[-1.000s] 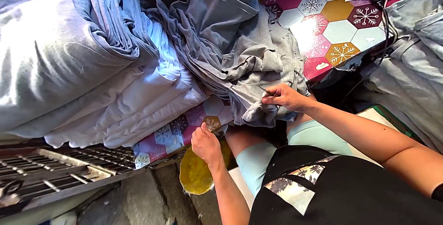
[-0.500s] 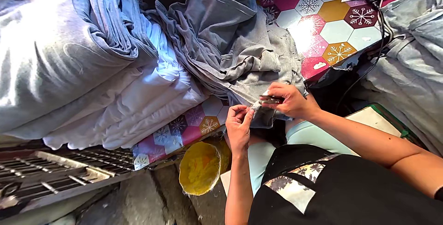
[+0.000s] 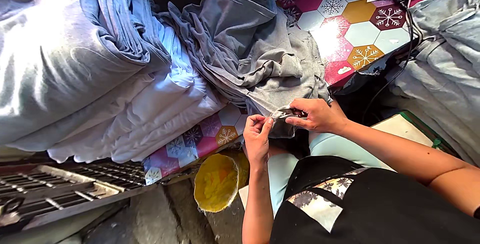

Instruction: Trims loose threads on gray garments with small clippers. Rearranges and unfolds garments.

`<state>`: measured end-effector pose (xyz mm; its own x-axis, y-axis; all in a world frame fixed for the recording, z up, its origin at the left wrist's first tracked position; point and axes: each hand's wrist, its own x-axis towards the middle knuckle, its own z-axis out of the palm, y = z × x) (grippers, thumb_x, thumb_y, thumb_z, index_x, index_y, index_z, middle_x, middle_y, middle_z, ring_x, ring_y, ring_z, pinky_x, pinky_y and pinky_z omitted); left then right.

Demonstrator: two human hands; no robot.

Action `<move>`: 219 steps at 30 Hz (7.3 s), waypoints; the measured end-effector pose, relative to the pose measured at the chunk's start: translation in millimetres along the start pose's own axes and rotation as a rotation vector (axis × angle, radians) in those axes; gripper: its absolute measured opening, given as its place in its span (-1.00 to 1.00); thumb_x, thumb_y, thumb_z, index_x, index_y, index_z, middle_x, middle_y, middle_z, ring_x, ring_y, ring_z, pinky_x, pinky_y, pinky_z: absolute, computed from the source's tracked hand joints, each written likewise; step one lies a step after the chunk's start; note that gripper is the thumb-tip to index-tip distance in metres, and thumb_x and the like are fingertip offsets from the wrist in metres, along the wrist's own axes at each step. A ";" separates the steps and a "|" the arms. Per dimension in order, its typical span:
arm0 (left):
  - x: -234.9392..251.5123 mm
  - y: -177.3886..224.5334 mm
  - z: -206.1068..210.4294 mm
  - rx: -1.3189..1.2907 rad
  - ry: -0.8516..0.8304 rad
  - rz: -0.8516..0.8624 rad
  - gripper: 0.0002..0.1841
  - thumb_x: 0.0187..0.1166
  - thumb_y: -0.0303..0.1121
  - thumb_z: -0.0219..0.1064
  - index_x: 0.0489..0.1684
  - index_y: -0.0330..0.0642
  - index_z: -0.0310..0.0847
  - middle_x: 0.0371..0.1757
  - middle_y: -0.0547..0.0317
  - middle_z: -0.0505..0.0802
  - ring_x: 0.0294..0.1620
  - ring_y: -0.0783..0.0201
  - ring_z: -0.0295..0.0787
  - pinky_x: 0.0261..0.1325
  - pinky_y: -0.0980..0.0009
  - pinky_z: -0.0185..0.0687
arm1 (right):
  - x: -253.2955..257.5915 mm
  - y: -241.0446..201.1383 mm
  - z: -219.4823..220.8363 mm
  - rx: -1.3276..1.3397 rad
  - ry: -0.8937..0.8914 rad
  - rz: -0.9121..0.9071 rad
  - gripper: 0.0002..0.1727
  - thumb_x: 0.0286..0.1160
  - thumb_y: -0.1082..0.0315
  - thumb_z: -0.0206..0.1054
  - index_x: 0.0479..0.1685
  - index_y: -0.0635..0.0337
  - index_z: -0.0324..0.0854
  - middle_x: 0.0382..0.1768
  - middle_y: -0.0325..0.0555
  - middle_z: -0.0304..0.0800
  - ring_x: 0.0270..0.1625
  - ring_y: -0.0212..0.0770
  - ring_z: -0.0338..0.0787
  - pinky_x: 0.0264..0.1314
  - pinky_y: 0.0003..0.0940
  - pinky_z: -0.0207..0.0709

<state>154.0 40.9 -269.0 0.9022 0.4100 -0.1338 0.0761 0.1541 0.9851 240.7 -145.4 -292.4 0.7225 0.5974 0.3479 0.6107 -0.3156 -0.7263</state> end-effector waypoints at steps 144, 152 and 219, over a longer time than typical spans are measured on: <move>-19.5 -103.6 -67.9 0.947 0.414 0.302 -0.87 0.53 -0.47 0.37 -0.23 -0.39 0.77 -0.26 -0.09 0.84 -0.33 0.25 0.82 -0.19 0.41 0.75 | -6.6 -2.7 80.4 0.927 -0.641 0.996 -0.39 0.89 -0.13 -0.10 -0.41 0.08 0.62 -0.83 -0.52 0.17 -0.83 -0.61 0.08 -0.75 -0.67 -0.07; 4.2 -126.5 -70.2 1.002 0.386 0.389 -0.80 0.47 -0.31 0.53 -0.16 -0.27 0.83 0.08 -0.07 0.85 0.12 0.05 0.81 0.12 0.21 0.75 | 4.8 -10.5 83.3 0.889 -0.626 1.004 -0.39 0.87 -0.15 -0.06 -0.44 0.10 0.60 -0.83 -0.49 0.12 -0.83 -0.58 0.06 -0.75 -0.65 -0.08; -8.3 -111.2 -51.9 -0.066 0.345 -0.333 -0.74 0.72 -0.48 0.25 0.21 -0.50 0.58 0.00 -0.07 0.80 -0.07 0.27 0.78 0.12 0.37 0.71 | -18.0 4.8 71.4 0.877 -0.490 0.993 -0.39 0.92 -0.06 -0.13 -0.36 0.14 0.66 -0.81 -0.48 0.20 -0.81 -0.58 0.09 -0.74 -0.65 -0.03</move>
<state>116.0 67.0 -383.1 0.6388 0.6013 -0.4800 0.2997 0.3802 0.8750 207.5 -105.1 -344.5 0.4314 0.6501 -0.6255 -0.6066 -0.3042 -0.7345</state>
